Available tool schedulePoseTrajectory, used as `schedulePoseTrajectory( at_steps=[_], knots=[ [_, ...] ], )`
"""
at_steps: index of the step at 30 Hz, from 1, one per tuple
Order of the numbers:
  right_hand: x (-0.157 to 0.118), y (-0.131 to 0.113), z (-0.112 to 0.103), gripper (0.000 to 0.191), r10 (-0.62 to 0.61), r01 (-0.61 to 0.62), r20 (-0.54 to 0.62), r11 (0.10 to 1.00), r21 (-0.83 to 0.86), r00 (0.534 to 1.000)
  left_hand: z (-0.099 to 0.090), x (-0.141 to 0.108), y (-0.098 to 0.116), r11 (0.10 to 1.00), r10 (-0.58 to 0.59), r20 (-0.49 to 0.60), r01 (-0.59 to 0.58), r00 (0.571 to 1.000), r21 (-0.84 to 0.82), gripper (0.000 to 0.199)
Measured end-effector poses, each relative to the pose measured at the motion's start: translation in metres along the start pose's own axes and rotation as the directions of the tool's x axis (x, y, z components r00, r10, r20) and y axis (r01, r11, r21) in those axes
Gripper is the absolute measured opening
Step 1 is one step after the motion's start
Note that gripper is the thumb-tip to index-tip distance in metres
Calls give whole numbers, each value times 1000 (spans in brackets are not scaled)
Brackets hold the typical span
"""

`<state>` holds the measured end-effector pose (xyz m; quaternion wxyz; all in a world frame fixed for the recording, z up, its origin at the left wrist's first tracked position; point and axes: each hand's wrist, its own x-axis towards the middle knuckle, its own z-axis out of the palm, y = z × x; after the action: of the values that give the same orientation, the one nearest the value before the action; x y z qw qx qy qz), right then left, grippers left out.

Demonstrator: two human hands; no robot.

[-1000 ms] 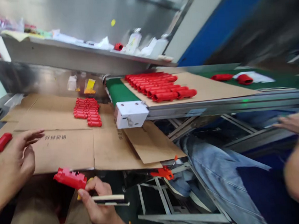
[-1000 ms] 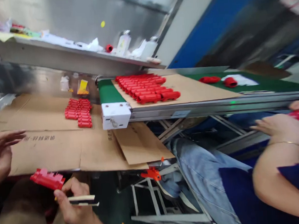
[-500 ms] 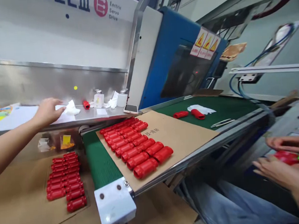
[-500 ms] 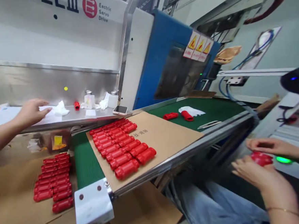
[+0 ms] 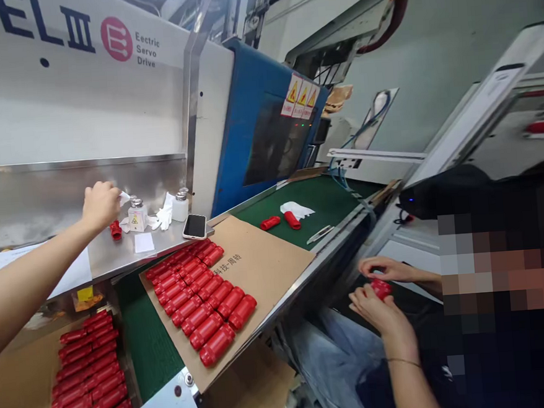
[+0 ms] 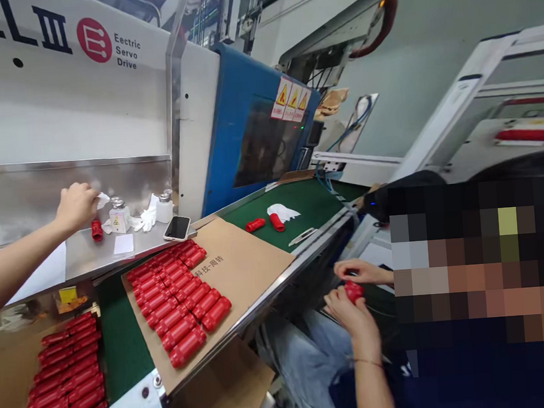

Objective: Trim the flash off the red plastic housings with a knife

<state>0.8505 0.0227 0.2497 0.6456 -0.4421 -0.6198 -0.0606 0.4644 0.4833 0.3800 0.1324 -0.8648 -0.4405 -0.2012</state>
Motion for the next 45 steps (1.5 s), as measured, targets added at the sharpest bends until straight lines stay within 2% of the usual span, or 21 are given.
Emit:
schedulePoseTrajectory(
  at_steps=[3,6,10,16,20,24,28,35,41,45],
  knots=[
    [-3,4,-3,67,25,-24,18,999,-27,1000,12,19,22,994,108,71,-109,992,11,36],
    [-6,7,-5,72,53,-52,27,998,-36,998,17,28,24,987,150,161,-157,975,27,37],
    [-2,4,-1,73,78,-77,50,997,-21,996,10,34,21,984,152,216,-169,964,59,40],
    [13,-13,13,51,121,-117,129,992,-36,984,-1,34,25,976,172,239,-198,956,91,40],
    [16,-19,16,52,158,-151,131,987,-62,979,-8,33,25,974,176,246,-205,953,96,40],
    [8,-13,14,52,239,-233,137,970,-64,961,-14,36,24,980,150,280,-180,948,82,40],
    [-4,0,14,55,350,-346,170,937,-53,921,-11,45,22,987,120,318,-146,940,60,40],
    [-13,5,17,40,451,-448,224,892,-65,864,-4,55,23,990,138,309,-143,941,-6,37],
    [-14,2,12,37,440,-431,172,898,-89,881,-1,43,27,988,149,246,-135,958,-75,47],
    [-15,5,9,38,406,-397,134,913,-94,904,5,37,25,987,126,197,-103,972,-123,39]
  ],
)
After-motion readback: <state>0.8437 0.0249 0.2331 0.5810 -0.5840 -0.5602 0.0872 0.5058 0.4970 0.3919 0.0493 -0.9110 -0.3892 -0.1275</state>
